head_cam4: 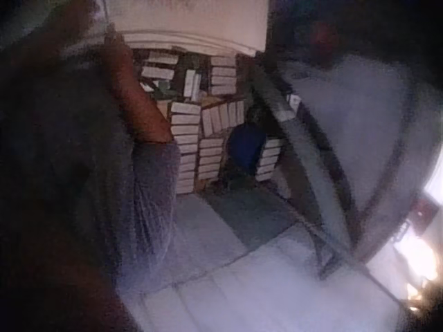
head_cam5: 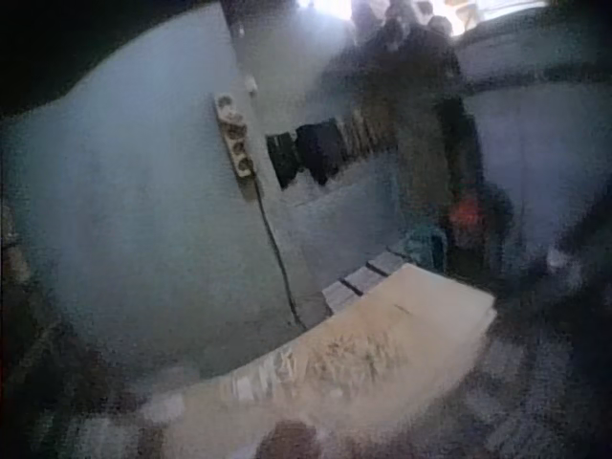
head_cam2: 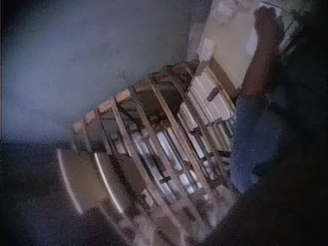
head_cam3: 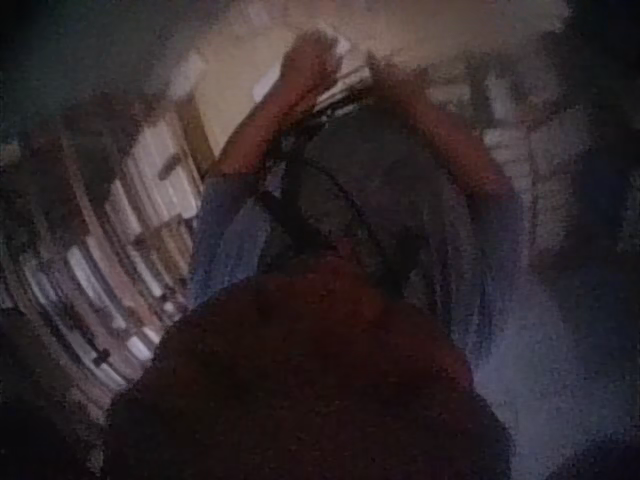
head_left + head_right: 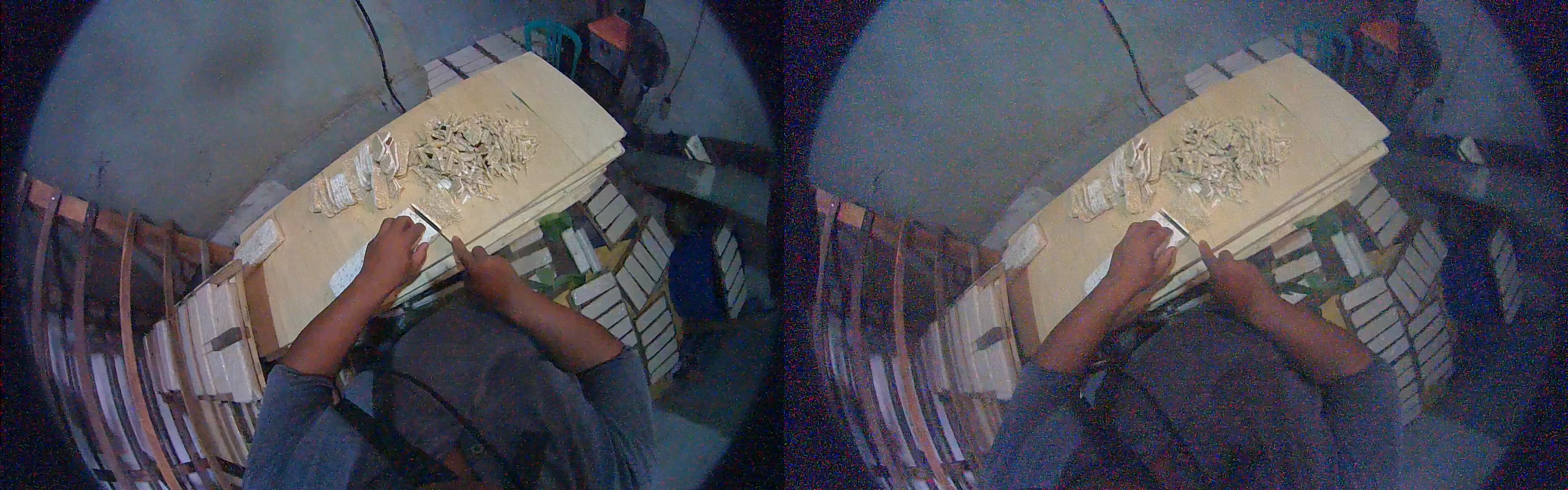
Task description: The person uses a knife to slice rectangular blocks of light-colored wood into thin strips on a wooden workbench. The person holds the block with one hand and cuts with the other, accumulating a pile of wood shavings and strips on the table.
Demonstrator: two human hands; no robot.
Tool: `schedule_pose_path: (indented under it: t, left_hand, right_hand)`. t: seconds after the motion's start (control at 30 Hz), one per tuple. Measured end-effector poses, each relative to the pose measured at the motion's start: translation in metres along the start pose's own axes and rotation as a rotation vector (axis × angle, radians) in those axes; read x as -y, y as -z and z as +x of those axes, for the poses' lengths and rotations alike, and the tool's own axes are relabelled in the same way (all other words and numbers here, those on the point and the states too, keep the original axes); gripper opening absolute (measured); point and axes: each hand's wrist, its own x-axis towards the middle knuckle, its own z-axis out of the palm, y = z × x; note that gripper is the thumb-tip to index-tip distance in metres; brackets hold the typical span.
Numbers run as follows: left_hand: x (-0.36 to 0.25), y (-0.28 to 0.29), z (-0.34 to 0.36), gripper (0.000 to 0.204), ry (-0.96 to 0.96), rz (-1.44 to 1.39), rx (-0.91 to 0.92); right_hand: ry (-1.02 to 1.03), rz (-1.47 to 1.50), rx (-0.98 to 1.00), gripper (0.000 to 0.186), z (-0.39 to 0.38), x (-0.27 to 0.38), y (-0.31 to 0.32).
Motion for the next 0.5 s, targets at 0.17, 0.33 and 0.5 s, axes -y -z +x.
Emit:
schedule_pose_path:
  t: [0.17, 0.33, 0.5]
  left_hand:
    - [-0.002, 0.002, 0.0, 0.037, -0.019, 0.019, 0.009]
    - [-0.006, 0.003, -0.002, 0.033, -0.038, 0.012, -0.003]
    - [-0.001, -0.006, -0.006, 0.032, -0.066, 0.053, -0.035]
  right_hand:
    - [0.042, 0.027, -0.203, 0.077, -0.008, 0.009, 0.012]
    - [-0.039, -0.011, 0.05, 0.084, -0.022, 0.027, 0.025]
    - [-0.029, -0.025, 0.054, 0.085, -0.012, 0.028, 0.013]
